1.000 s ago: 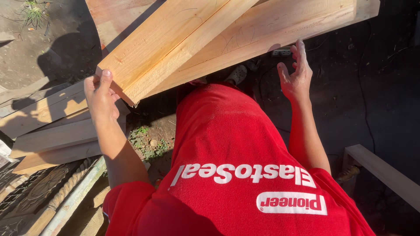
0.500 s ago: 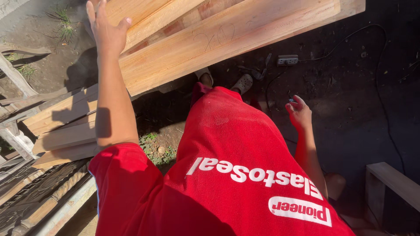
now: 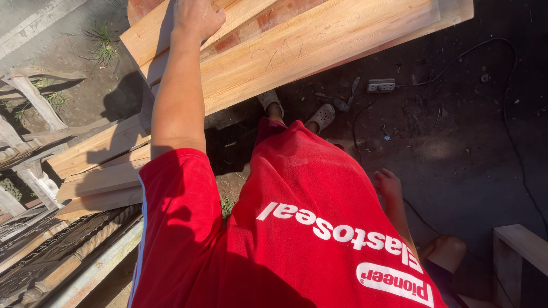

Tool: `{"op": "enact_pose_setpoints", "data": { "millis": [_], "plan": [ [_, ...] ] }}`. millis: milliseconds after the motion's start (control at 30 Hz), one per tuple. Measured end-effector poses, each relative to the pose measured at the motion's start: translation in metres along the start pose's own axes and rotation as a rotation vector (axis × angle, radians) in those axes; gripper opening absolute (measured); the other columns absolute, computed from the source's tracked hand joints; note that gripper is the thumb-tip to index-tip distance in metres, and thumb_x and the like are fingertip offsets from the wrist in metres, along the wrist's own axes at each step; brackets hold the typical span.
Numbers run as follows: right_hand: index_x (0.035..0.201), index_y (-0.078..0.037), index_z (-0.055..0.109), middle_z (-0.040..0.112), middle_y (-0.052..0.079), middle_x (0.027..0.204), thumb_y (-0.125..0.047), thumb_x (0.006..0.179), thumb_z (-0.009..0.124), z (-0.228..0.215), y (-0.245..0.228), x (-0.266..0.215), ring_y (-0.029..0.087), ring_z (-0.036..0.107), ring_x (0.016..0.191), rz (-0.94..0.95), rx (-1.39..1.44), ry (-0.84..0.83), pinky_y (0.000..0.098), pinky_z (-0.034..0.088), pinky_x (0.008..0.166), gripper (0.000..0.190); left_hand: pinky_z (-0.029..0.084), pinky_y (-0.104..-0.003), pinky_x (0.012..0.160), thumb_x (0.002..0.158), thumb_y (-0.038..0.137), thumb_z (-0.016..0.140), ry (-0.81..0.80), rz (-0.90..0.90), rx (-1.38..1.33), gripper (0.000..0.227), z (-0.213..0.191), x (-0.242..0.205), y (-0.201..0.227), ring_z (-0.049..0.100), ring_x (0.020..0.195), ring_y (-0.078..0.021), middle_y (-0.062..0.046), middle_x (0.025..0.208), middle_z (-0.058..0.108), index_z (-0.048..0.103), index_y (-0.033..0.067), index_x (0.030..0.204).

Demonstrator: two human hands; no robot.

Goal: The person arranges several wooden planks on a workbench, then uses an angle grinder with a sanding disc to smooth the surface of the planks. The person moves the grinder back and forth across the wood, generating sawdust.

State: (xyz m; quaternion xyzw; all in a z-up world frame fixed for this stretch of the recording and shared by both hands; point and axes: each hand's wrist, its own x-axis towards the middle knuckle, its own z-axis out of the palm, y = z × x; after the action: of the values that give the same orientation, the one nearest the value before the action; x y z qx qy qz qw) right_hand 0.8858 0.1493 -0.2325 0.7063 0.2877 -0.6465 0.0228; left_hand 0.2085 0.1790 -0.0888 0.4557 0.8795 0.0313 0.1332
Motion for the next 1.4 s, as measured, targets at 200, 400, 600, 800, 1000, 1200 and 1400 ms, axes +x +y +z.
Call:
{"op": "enact_pose_setpoints", "data": {
  "millis": [200, 400, 600, 800, 1000, 1200, 1400],
  "plan": [
    [0.145, -0.007, 0.056, 0.070, 0.009, 0.095, -0.024, 0.087, 0.075, 0.006, -0.022, 0.001, 0.016, 0.061, 0.061, -0.057, 0.069, 0.042, 0.0305, 0.048, 0.050, 0.063, 0.049, -0.056, 0.096, 0.079, 0.018, 0.083, 0.137, 0.306, 0.156, 0.075, -0.026, -0.006, 0.012, 0.053, 0.118, -0.0495, -0.024, 0.126, 0.055, 0.051, 0.0051, 0.145],
    [0.130, -0.011, 0.070, 0.078, 0.016, 0.093, -0.030, 0.080, 0.079, -0.002, -0.035, -0.003, 0.025, 0.077, 0.080, -0.217, -0.158, 0.189, 0.0376, 0.060, 0.073, 0.054, 0.046, -0.052, 0.111, 0.084, 0.028, 0.079, 0.064, 0.307, 0.181, 0.066, -0.035, -0.007, -0.026, 0.056, 0.132, -0.0428, -0.026, 0.134, 0.062, 0.057, -0.0034, 0.138],
    [0.130, -0.007, 0.067, 0.070, 0.017, 0.128, -0.033, 0.081, 0.078, -0.013, -0.031, -0.002, 0.033, 0.068, 0.115, -0.323, -0.193, 0.267, 0.0413, 0.055, 0.096, 0.056, 0.056, -0.050, 0.103, 0.074, 0.020, 0.084, 0.107, 0.347, 0.323, 0.079, -0.043, -0.009, 0.041, 0.064, 0.119, -0.0421, -0.034, 0.128, 0.062, 0.052, -0.0160, 0.137],
    [0.135, -0.008, 0.063, 0.069, 0.018, 0.129, -0.031, 0.081, 0.076, -0.015, 0.003, -0.006, 0.033, 0.068, 0.116, -0.230, -0.100, 0.317, 0.0407, 0.054, 0.098, 0.060, 0.058, -0.046, 0.097, 0.076, 0.016, 0.079, 0.174, 0.410, 0.208, 0.072, -0.040, -0.010, 0.062, 0.066, 0.113, -0.0400, -0.032, 0.125, 0.060, 0.050, -0.0176, 0.133],
    [0.122, -0.005, 0.070, 0.075, 0.020, 0.110, -0.031, 0.086, 0.071, 0.013, 0.039, -0.047, 0.034, 0.074, 0.102, 0.004, -0.023, 0.295, 0.0418, 0.057, 0.090, 0.045, 0.053, -0.055, 0.098, 0.078, 0.023, 0.074, 0.288, 0.409, 0.385, 0.063, -0.026, -0.022, 0.002, 0.061, 0.112, -0.0446, -0.028, 0.126, 0.060, 0.058, 0.0015, 0.135],
    [0.115, 0.000, 0.073, 0.076, 0.021, 0.100, -0.030, 0.082, 0.075, 0.089, 0.035, -0.090, 0.031, 0.073, 0.093, -0.036, -0.054, 0.278, 0.0422, 0.057, 0.081, 0.045, 0.050, -0.058, 0.099, 0.086, 0.026, 0.075, 0.231, 0.426, 0.293, 0.059, -0.015, -0.008, -0.025, 0.058, 0.115, -0.0500, -0.029, 0.134, 0.057, 0.058, 0.0044, 0.138],
    [0.126, -0.004, 0.070, 0.075, 0.016, 0.110, -0.033, 0.081, 0.080, 0.150, 0.012, -0.085, 0.023, 0.071, 0.096, -0.216, 0.060, 0.305, 0.0349, 0.056, 0.084, 0.054, 0.039, -0.066, 0.103, 0.074, 0.052, 0.088, -0.055, 0.295, 0.224, 0.102, -0.034, -0.001, -0.023, 0.039, 0.133, -0.0583, -0.036, 0.149, 0.036, 0.045, 0.0112, 0.156]
  ]
}}
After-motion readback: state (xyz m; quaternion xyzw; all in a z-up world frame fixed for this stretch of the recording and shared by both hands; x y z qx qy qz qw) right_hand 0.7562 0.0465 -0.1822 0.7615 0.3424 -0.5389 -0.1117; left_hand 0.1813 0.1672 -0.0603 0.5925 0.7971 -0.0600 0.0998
